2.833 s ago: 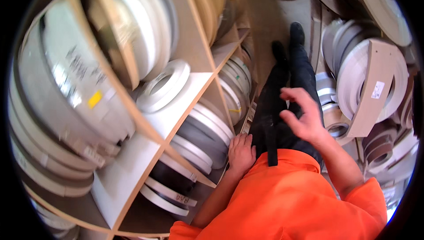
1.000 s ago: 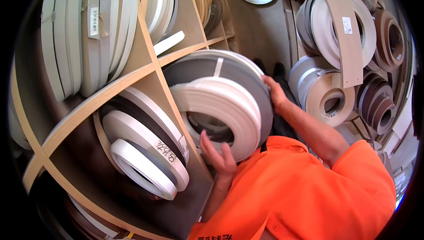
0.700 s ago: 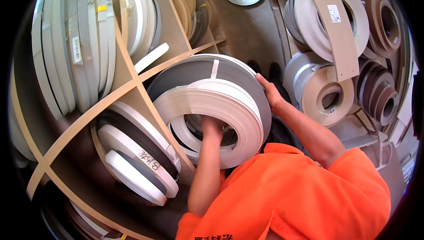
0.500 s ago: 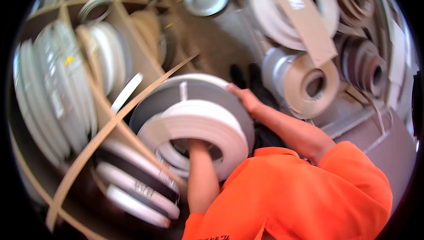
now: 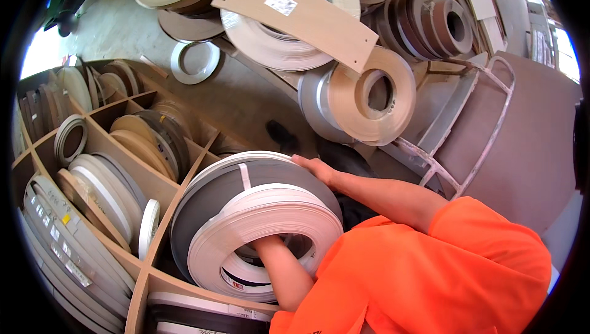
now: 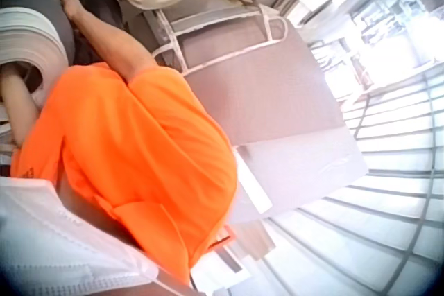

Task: The person holds a wooden board panel and walks through a manufacturing facility to a multi-tiered storage rack, where they search through and compare various coiled edge banding rolls before returning to an open floor area.

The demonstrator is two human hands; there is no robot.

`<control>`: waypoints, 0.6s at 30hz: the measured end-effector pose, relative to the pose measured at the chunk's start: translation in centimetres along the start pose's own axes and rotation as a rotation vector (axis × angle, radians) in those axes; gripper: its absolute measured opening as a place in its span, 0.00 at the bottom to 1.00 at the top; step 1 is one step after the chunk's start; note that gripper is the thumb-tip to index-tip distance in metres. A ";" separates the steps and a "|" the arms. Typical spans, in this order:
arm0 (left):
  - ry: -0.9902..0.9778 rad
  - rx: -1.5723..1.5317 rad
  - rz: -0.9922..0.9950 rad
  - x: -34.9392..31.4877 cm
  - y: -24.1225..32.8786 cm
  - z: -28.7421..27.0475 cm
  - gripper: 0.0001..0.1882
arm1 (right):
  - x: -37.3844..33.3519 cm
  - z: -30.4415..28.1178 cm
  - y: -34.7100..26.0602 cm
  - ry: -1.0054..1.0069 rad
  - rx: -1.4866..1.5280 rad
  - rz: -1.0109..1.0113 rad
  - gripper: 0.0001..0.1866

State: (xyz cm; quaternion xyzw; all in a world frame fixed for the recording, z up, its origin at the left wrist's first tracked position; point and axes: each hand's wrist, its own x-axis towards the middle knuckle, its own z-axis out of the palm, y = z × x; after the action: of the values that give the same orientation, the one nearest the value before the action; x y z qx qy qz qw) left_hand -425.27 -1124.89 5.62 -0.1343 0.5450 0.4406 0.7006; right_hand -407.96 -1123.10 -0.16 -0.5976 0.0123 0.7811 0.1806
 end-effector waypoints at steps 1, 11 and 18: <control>-0.018 0.011 -0.012 0.2 -0.6 0.5 0.28 | -0.5 -0.7 0.3 0.008 0.029 0.009 0.38; -0.194 0.151 -0.111 1.3 -10.6 7.2 0.27 | -3.3 -11.8 8.6 0.082 0.498 -0.093 0.35; -0.292 0.220 -0.220 1.6 -18.6 10.5 0.27 | -6.7 -16.6 21.3 0.223 0.968 -0.482 0.33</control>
State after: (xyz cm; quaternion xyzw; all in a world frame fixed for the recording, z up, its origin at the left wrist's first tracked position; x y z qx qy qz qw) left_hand -404.27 -1127.80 2.65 -0.0503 0.4646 0.3143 0.8264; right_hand -397.40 -1148.67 -2.82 -0.5112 0.2520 0.5546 0.6063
